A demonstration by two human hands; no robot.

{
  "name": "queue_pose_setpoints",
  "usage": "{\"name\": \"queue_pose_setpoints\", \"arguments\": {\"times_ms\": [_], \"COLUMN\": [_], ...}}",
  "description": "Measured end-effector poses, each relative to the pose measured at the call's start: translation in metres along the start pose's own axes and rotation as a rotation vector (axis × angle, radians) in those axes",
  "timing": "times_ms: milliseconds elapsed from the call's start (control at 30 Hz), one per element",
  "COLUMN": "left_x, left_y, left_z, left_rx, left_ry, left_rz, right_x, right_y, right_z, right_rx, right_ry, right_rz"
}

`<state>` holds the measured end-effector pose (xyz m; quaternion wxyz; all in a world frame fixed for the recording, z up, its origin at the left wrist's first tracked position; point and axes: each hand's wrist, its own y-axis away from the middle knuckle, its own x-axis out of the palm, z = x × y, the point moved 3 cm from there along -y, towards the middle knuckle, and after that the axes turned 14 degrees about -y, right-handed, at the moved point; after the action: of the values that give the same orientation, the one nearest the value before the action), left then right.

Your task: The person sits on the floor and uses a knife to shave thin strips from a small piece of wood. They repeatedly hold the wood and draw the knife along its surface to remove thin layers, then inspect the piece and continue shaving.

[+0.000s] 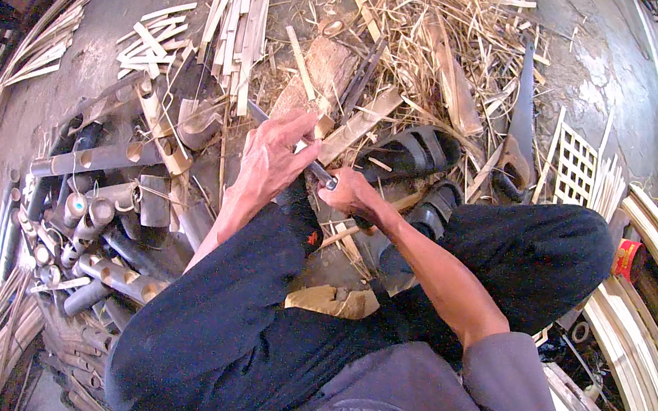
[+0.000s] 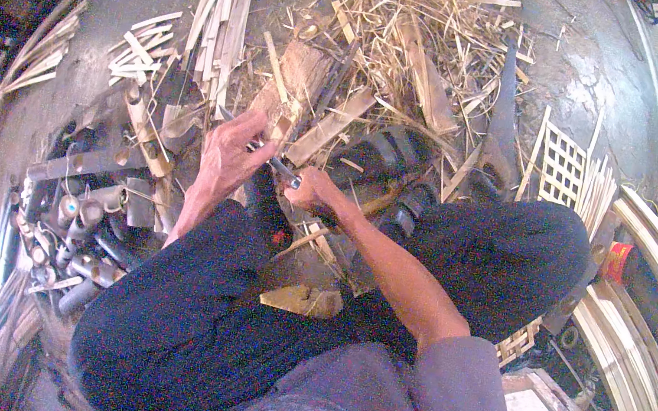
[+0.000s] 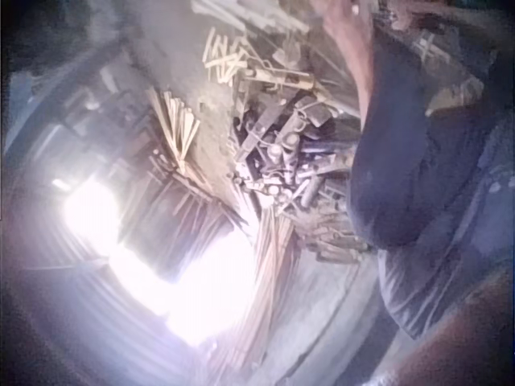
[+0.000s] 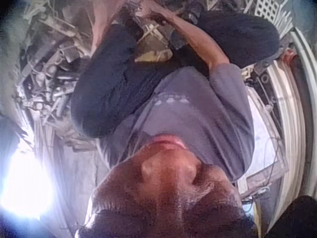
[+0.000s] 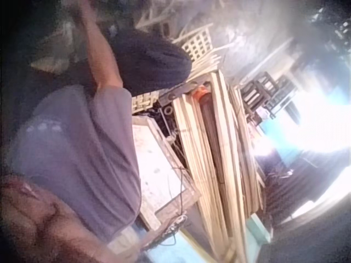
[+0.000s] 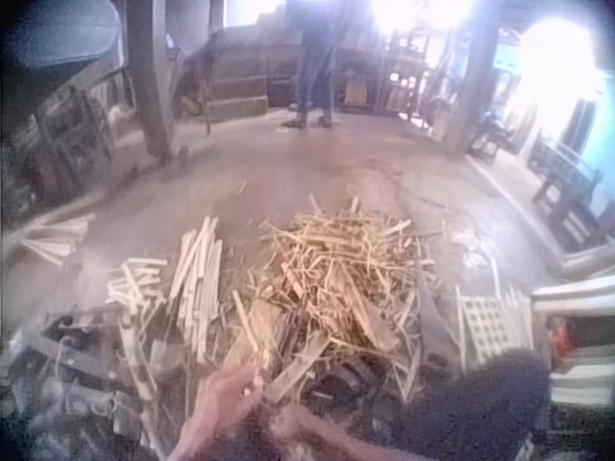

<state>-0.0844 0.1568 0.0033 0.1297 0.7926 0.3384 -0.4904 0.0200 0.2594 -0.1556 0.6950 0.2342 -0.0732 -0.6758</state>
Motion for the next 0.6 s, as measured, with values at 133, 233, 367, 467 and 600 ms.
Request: {"name": "queue_pose_setpoints", "arguments": {"times_ms": [133,233,367,467,600], "left_x": [-0.003,-0.002,0.012,0.016,0.026], "left_y": [0.011,0.011,0.003,0.005,-0.003], "left_z": [0.008,0.012,0.035,0.046,0.048], "left_rx": [-0.089,0.034,-0.220,-0.331,-0.328], "left_ry": [0.032,0.087,0.125,0.179,0.202], "left_rz": [0.001,-0.067,-0.093,-0.220,-0.250], "right_x": [0.009,0.024,0.027,0.032,0.033], "right_y": [-0.001,-0.007,-0.023,-0.023,-0.021], "right_z": [-0.005,-0.016,-0.015,-0.009,-0.010], "right_rx": [0.170,-0.007,0.084,0.075,-0.023], "right_ry": [0.040,-0.034,0.137,0.127,0.248], "right_rz": [0.057,0.091,0.080,0.062,-0.049]}}
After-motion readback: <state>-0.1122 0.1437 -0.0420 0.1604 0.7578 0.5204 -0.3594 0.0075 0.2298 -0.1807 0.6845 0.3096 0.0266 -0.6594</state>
